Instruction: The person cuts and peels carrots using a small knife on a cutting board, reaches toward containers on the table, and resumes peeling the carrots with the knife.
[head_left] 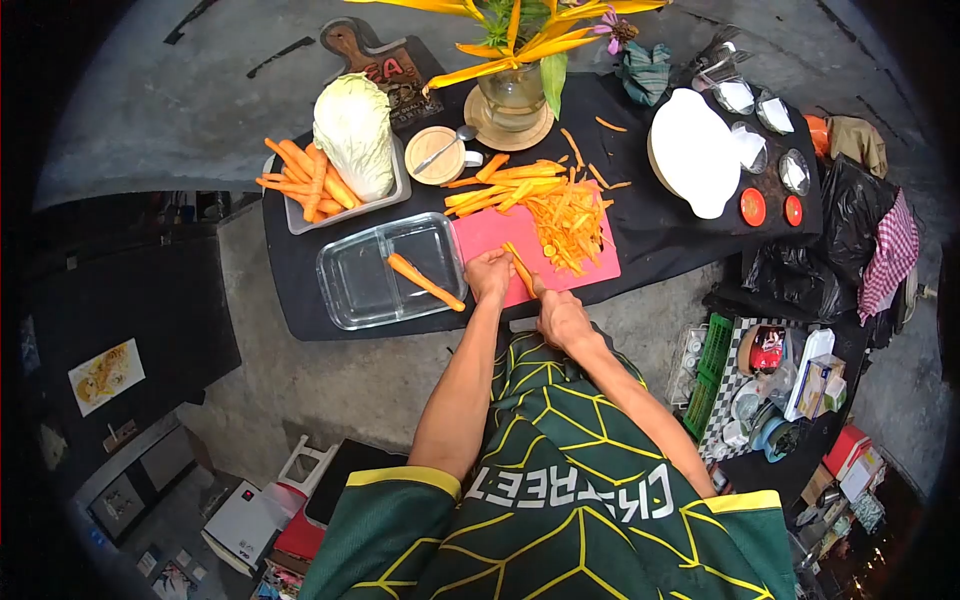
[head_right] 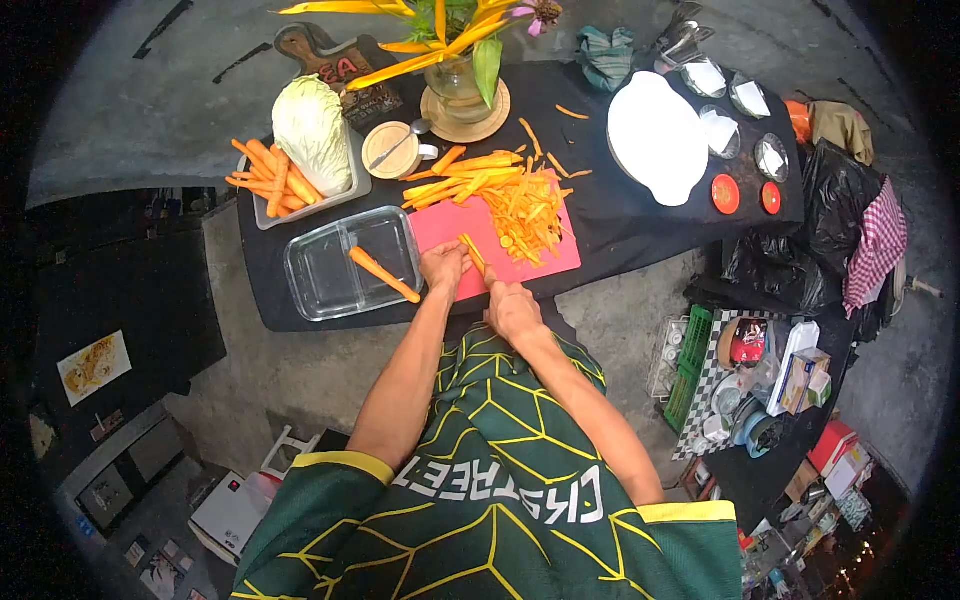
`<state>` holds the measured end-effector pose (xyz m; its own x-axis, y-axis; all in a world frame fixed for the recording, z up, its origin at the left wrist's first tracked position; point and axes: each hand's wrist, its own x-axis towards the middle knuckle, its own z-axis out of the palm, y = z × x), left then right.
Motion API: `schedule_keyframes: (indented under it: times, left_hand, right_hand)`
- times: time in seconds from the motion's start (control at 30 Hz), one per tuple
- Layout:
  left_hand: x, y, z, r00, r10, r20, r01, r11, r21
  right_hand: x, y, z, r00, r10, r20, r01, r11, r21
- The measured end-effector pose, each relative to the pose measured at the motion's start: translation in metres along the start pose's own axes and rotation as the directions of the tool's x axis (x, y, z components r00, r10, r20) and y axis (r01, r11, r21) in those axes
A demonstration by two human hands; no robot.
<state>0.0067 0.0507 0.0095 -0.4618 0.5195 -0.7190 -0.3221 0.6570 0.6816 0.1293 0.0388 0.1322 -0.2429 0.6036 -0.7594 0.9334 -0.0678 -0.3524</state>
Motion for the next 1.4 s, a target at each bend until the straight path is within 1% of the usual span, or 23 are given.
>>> schedule_keyframes:
  times: [0.07,0.1,0.17,0.2,0.33,0.4,0.53,0.7,0.73,0.77,0.8,0.9,0.97,1.0,1.13,1.2,1.27,1.4]
  left_hand:
    - [0.0,-0.001,0.0,1.0,0.001,0.011,0.0,1.0,-0.023]
    - [-0.002,-0.001,-0.001,1.0,-0.004,0.02,0.005,0.999,-0.042]
    - [-0.008,-0.001,-0.003,1.0,0.004,0.029,-0.003,0.999,-0.046]
    - [-0.01,-0.001,-0.003,0.999,0.01,0.037,-0.008,0.999,-0.051]
    - [-0.005,-0.006,-0.003,0.998,0.038,0.053,-0.034,0.996,-0.082]
    - [-0.004,-0.006,-0.004,0.998,0.044,0.048,-0.043,0.999,-0.022]
    - [-0.008,-0.002,-0.003,0.998,0.039,0.057,-0.038,0.999,-0.025]
    - [-0.003,-0.004,-0.003,0.999,0.04,0.028,-0.039,0.999,-0.022]
    - [-0.005,-0.001,-0.003,0.999,0.037,0.025,-0.036,0.999,-0.02]
    - [-0.008,0.002,-0.001,0.999,0.039,-0.002,-0.038,0.999,0.033]
    - [-0.01,0.007,0.001,0.999,0.043,-0.028,-0.041,0.995,0.086]
    - [-0.004,0.001,0.001,0.999,0.05,-0.012,-0.049,0.996,0.08]
    - [-0.002,-0.002,0.0,0.998,0.063,-0.011,-0.062,0.995,0.079]
    - [-0.002,-0.002,0.0,0.997,0.071,-0.01,-0.07,0.994,0.079]
    - [-0.006,-0.001,0.003,0.994,0.102,-0.038,-0.097,0.987,0.127]
    - [-0.009,0.001,0.004,0.993,0.099,-0.06,-0.093,0.991,0.094]
    - [-0.01,0.001,0.002,0.994,0.095,-0.045,-0.091,0.992,0.084]
    - [-0.016,0.008,0.002,0.996,0.082,-0.029,-0.08,0.994,0.075]
  right_hand:
    - [0.002,0.007,0.005,0.999,-0.023,-0.039,0.025,0.998,0.06]
    - [0.003,0.01,0.006,0.999,-0.023,-0.042,0.026,0.998,0.061]
    - [0.003,0.014,0.009,0.988,-0.087,-0.126,0.103,0.987,0.123]
    - [0.004,0.014,0.008,0.988,-0.087,-0.128,0.103,0.987,0.125]
    - [0.003,0.01,0.004,0.992,-0.078,-0.1,0.088,0.991,0.103]
    - [0.002,0.008,0.003,0.994,-0.074,-0.086,0.082,0.992,0.1]
    - [0.005,0.01,0.007,0.994,-0.061,-0.091,0.069,0.995,0.078]
    - [0.002,0.008,0.008,0.994,-0.072,-0.088,0.078,0.995,0.056]
    - [0.003,0.006,0.006,0.998,-0.044,-0.053,0.047,0.998,0.049]
    - [0.004,0.004,0.004,1.0,-0.018,-0.021,0.019,0.999,0.037]
    - [0.004,0.004,0.004,1.0,-0.021,-0.023,0.021,0.999,0.034]
    - [0.005,0.01,0.01,0.997,-0.057,-0.046,0.059,0.997,0.041]
    - [0.009,0.015,0.016,0.982,-0.13,-0.135,0.139,0.988,0.061]
    - [0.011,0.015,0.016,0.982,-0.131,-0.138,0.14,0.988,0.062]
    - [0.011,0.011,0.013,0.986,-0.12,-0.113,0.127,0.991,0.051]
    - [0.005,0.005,0.007,0.988,-0.117,-0.105,0.121,0.992,0.032]
    - [-0.002,0.001,0.003,0.997,-0.064,-0.053,0.066,0.998,0.024]
    - [-0.003,-0.001,0.004,0.998,-0.053,-0.029,0.053,0.998,0.024]
